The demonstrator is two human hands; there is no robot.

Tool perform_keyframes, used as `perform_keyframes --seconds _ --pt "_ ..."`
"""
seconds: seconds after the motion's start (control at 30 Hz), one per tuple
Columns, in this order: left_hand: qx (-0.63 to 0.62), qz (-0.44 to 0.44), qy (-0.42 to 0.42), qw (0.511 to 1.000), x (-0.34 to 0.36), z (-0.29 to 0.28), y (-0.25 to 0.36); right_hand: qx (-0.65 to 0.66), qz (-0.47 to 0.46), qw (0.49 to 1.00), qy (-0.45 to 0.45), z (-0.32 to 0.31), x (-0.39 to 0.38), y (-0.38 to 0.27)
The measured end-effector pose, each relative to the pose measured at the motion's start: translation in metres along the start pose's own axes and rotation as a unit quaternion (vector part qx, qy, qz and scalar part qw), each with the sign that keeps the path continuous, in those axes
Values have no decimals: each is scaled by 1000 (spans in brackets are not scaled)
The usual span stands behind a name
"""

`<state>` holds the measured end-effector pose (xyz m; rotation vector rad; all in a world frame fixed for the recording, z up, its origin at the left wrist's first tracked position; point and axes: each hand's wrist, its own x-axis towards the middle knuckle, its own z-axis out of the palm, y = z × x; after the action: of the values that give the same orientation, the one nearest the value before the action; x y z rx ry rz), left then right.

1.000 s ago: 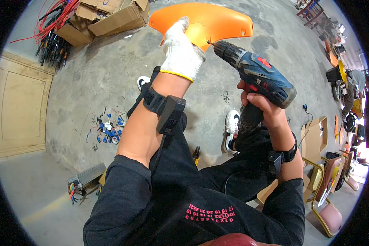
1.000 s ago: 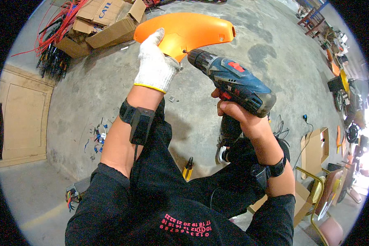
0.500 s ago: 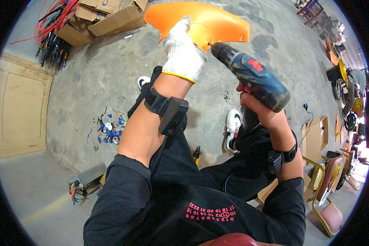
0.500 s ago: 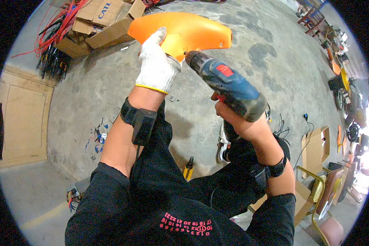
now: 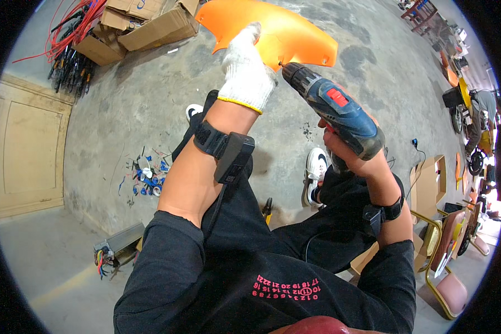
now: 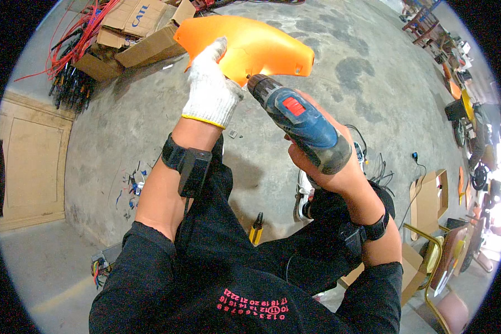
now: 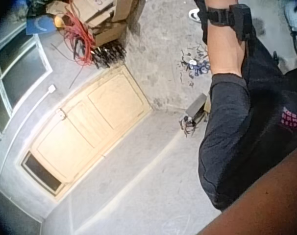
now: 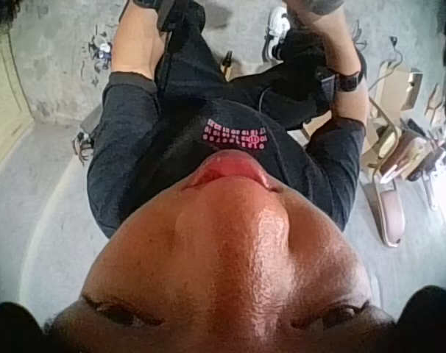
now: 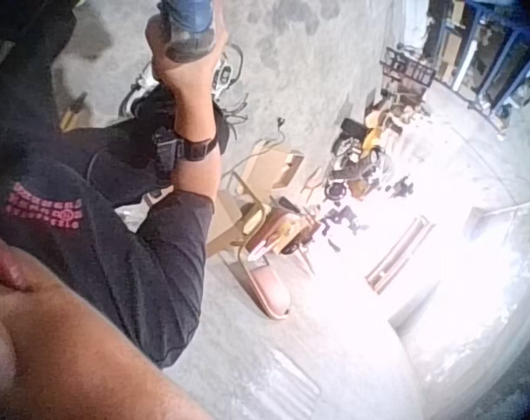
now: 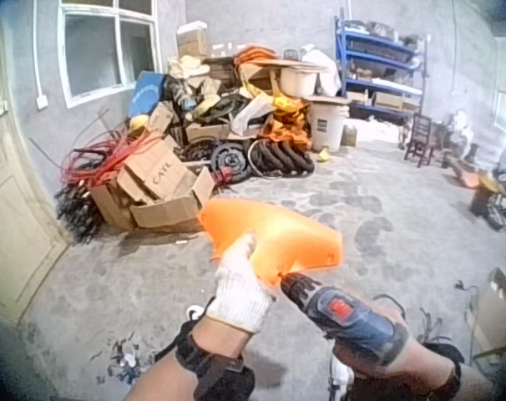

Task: The recorder is assembling and securing components onto an orange plastic motorcycle part using an electric drill and screws.

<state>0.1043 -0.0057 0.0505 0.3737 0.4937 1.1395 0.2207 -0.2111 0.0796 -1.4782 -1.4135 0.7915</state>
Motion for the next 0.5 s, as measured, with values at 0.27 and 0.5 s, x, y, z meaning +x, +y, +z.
perform_keyframes --seconds 0.27,0.5 --pt "10 6 -6 1000 2 -3 -3 -91 -60 994 -7 1 1 10" --pt "131 -15 3 991 -3 -7 3 -202 -100 972 -64 -3 0 9"
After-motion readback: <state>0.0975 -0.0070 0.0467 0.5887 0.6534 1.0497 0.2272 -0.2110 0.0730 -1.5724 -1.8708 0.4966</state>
